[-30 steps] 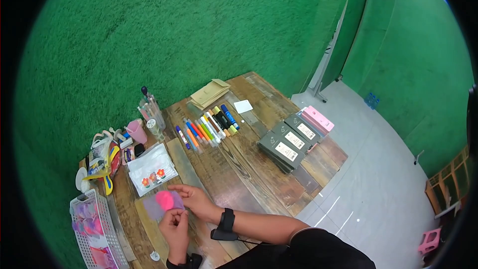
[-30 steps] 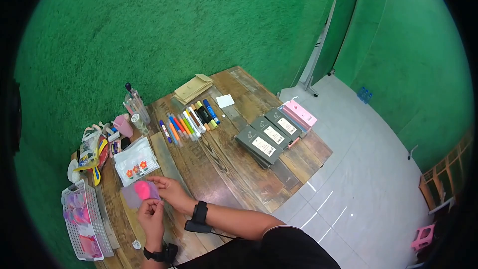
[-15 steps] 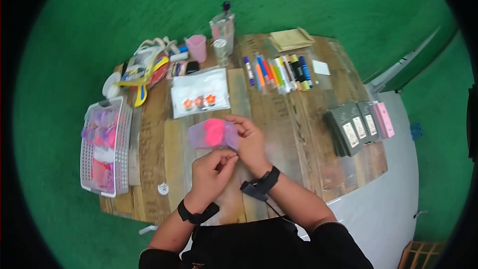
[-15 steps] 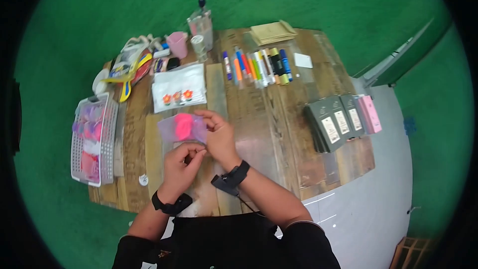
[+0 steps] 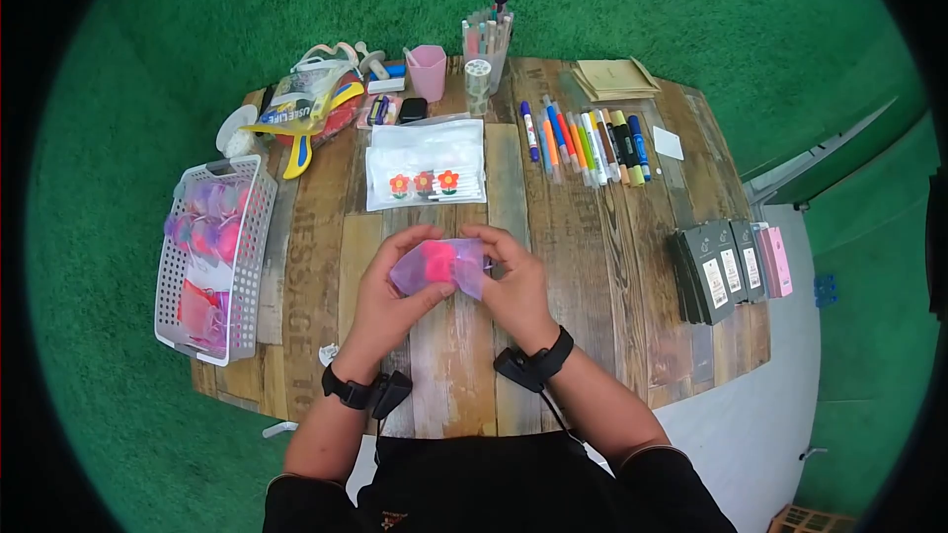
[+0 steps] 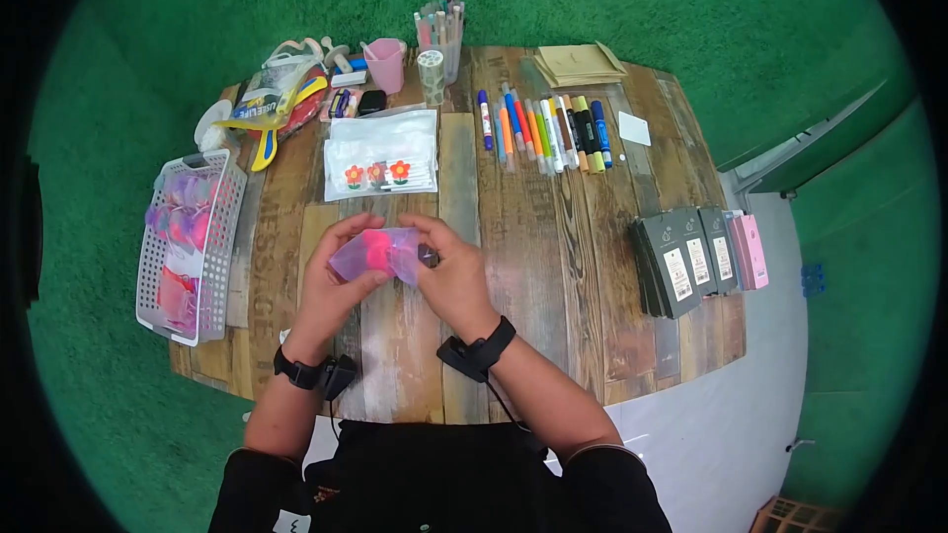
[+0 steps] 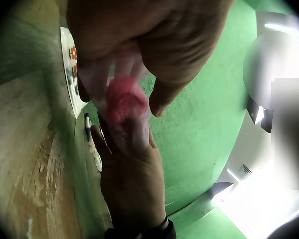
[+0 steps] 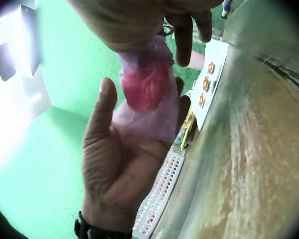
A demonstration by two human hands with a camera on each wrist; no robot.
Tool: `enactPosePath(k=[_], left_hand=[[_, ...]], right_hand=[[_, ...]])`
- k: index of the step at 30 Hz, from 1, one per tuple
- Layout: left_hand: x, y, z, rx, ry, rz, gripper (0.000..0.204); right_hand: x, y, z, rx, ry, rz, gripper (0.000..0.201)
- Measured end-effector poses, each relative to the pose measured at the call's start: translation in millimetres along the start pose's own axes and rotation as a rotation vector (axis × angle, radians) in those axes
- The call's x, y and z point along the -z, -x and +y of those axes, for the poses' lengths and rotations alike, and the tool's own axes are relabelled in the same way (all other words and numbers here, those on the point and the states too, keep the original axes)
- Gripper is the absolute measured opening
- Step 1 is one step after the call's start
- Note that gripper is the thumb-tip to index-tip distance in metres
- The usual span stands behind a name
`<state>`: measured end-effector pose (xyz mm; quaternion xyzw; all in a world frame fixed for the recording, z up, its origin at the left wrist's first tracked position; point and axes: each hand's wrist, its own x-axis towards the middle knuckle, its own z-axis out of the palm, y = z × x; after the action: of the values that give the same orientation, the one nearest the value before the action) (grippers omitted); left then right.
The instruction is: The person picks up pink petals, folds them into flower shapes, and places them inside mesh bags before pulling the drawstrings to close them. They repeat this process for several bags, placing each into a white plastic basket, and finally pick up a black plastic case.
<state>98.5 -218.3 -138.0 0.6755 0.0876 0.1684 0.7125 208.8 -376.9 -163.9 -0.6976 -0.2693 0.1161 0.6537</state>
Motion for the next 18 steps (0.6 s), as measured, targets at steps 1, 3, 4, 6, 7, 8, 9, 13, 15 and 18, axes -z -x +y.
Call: enactPosePath(k=[1, 3, 4, 6, 7, 8, 9, 13, 15, 18], left_hand=[[-1.1, -0.4, 0.9, 0.004, -0.002, -0.015, 0.063], [-2.4, -0.9, 1.0, 0.04, -0.087, -0.003, 0.055], [-2.3, -0.9, 0.7, 0.057, -0.131, 0.002, 0.051], [0.7, -0.1, -6.7, 0.135, -0.055, 0.02, 0.044], [1.4, 0.4, -9.7, 0.175, -0.017, 0.028, 0.041], [-0.7, 0.8, -7.1, 0.203, -0.015, 0.034, 0.039], [-4.2, 1.3, -1.6, 0.229, -0.013, 0.04, 0.038], [-7.0, 0.4, -1.1, 0.198, -0.065, 0.04, 0.041], [-6.0, -1.9, 6.2, 0.042, -0.238, 0.035, 0.046], [9.6, -1.9, 17.5, -0.01, -0.483, -0.106, 0.052]], right_hand=[[0.0, 0.0, -0.5, 0.019, 0.036, -0.001, 0.047], [1.3, -1.7, -3.5, 0.035, 0.059, -0.033, 0.049], [2.1, -2.8, -5.1, 0.044, 0.07, -0.048, 0.051], [4.7, -3.7, -8.3, 0.099, 0.171, -0.155, 0.055], [5.6, -3.6, -8.5, 0.125, 0.221, -0.208, 0.058], [4.7, -3.5, -6.8, 0.146, 0.249, -0.224, 0.059], [2.3, -3.6, -4.3, 0.168, 0.278, -0.24, 0.061], [-0.9, -3.3, -2.0, 0.173, 0.265, -0.184, 0.065], [1.8, -2.9, -5.4, 0.117, 0.272, -0.193, 0.065], [9.3, -4.1, -15.9, 0.133, 0.352, -0.215, 0.066]])
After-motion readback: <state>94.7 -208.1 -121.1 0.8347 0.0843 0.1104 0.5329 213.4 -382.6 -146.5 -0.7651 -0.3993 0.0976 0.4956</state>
